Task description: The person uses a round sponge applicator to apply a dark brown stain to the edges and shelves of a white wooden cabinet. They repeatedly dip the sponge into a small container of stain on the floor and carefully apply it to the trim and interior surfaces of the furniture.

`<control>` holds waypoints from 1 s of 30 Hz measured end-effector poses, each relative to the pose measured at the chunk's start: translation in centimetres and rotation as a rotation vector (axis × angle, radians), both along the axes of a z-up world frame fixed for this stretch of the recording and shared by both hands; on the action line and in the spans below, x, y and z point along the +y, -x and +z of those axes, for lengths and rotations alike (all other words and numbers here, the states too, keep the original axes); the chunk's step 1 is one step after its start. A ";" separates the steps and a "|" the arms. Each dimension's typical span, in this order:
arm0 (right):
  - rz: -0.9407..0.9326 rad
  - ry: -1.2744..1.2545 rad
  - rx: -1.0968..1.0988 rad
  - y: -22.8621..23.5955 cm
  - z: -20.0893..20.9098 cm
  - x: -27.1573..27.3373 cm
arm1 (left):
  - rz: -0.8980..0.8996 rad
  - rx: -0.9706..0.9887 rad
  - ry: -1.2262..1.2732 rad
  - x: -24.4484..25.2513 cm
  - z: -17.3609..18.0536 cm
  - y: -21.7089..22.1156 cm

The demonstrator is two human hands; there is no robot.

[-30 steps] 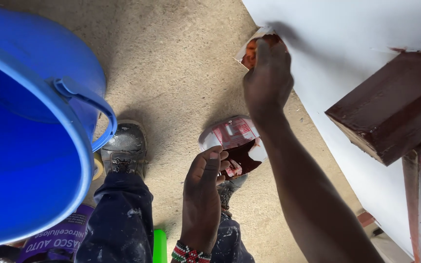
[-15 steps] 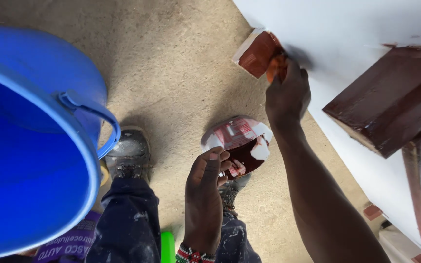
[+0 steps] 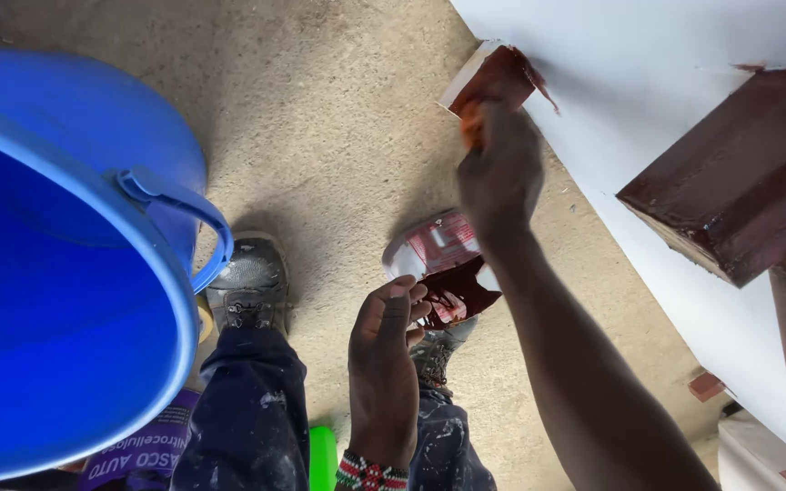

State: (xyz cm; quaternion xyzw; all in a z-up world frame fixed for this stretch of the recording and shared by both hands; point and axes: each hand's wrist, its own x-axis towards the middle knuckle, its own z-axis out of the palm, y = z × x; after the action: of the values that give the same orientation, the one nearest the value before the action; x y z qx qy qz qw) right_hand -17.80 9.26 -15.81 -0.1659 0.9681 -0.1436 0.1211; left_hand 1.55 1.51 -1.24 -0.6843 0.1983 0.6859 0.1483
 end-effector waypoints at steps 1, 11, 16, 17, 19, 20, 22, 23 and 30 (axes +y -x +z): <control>-0.001 0.002 -0.002 -1.2 0.1 0.9 | -0.001 -0.002 0.002 0.0 0.1 0.0; 0.112 -0.033 -0.067 0.2 0.7 1.5 | -0.030 0.020 0.052 -1.5 2.6 1.8; -0.059 -0.165 -0.113 1.2 5.1 0.6 | -0.045 -0.014 0.148 -2.7 6.4 4.2; -0.060 -0.278 -0.115 2.9 4.0 1.4 | -0.081 0.017 0.210 -2.6 6.7 4.5; -0.065 -0.364 -0.088 4.6 2.8 0.8 | -0.112 0.073 0.299 -2.7 5.5 5.1; -0.082 -0.363 -0.153 4.5 2.5 -0.3 | -0.157 0.082 0.426 -2.8 4.0 5.5; -0.077 -0.324 -0.191 5.1 2.5 -1.6 | -0.174 0.104 0.596 -1.9 -2.9 6.7; 0.065 -0.348 -0.131 4.1 3.2 -0.5 | -0.617 0.218 1.067 -1.5 -7.4 5.8; -0.278 -0.004 -0.141 1.0 0.5 12.2 | -0.647 0.213 0.710 -2.3 -12.1 8.0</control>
State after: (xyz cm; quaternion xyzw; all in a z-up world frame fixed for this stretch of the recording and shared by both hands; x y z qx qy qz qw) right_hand -18.76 21.43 -15.35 -0.0198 0.9711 -0.1682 0.1681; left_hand -6.48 -0.77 -13.33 -0.5217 0.6365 0.5609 0.0900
